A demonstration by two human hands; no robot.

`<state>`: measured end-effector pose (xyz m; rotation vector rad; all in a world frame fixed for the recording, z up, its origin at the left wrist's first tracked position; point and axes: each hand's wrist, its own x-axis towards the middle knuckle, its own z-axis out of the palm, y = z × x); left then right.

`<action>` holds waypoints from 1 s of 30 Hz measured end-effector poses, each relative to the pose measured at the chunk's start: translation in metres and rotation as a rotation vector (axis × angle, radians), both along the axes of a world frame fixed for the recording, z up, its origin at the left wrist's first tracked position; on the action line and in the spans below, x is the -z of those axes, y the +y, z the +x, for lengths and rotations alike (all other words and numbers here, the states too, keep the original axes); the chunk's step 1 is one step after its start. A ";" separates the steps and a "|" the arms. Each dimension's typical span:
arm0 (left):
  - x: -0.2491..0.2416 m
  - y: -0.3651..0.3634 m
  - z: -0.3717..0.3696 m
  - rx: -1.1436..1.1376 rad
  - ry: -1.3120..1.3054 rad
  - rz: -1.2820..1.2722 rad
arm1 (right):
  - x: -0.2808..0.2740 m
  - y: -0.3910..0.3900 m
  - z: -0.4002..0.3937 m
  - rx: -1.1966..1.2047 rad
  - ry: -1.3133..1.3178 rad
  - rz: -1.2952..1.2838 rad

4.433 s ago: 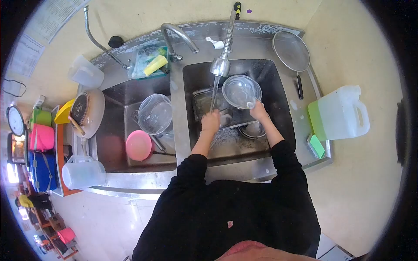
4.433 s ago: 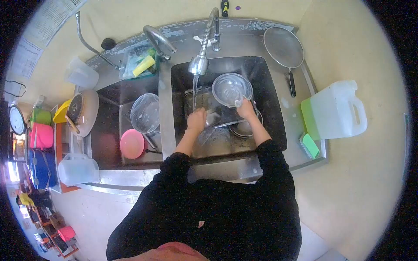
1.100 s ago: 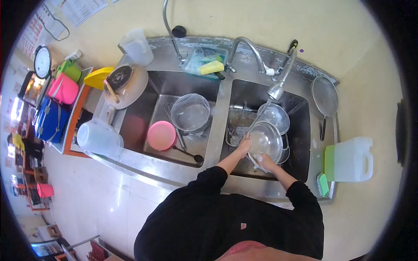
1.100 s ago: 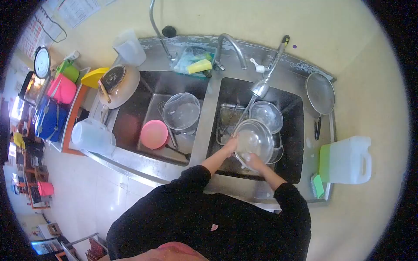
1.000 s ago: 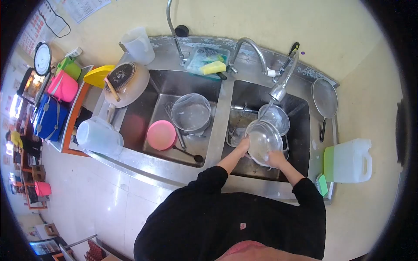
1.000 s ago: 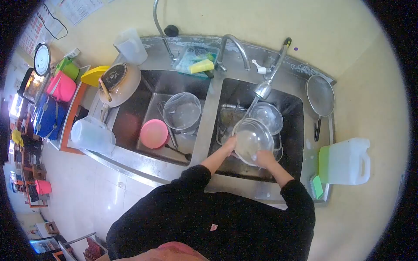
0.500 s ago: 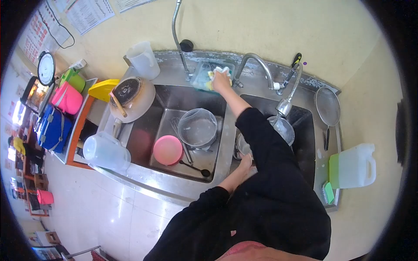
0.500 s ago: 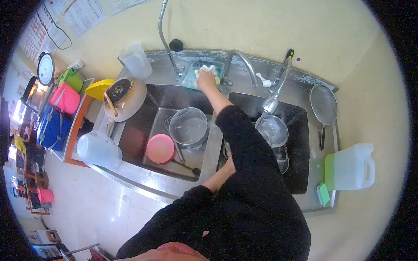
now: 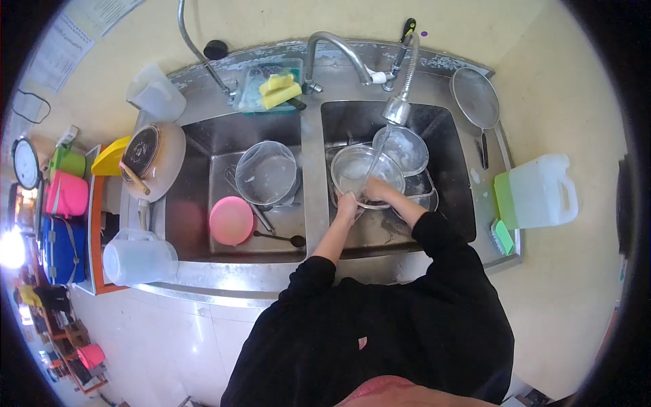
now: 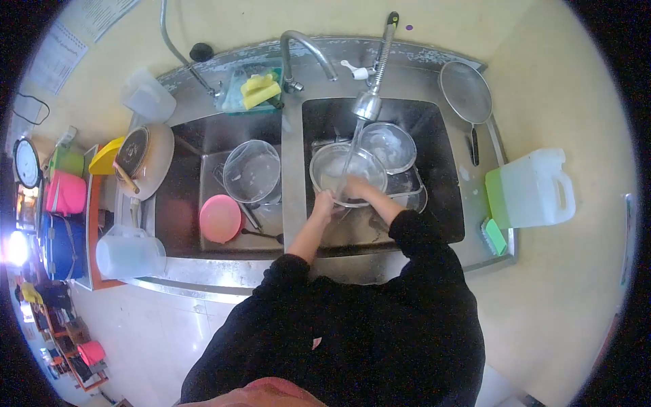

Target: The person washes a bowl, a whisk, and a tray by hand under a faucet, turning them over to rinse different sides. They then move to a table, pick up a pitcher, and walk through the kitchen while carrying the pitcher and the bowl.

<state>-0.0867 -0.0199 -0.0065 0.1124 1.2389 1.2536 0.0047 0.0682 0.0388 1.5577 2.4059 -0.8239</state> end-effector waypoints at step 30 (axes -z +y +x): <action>-0.004 0.042 -0.004 -0.156 -0.437 0.142 | -0.026 0.006 0.020 0.122 0.660 0.154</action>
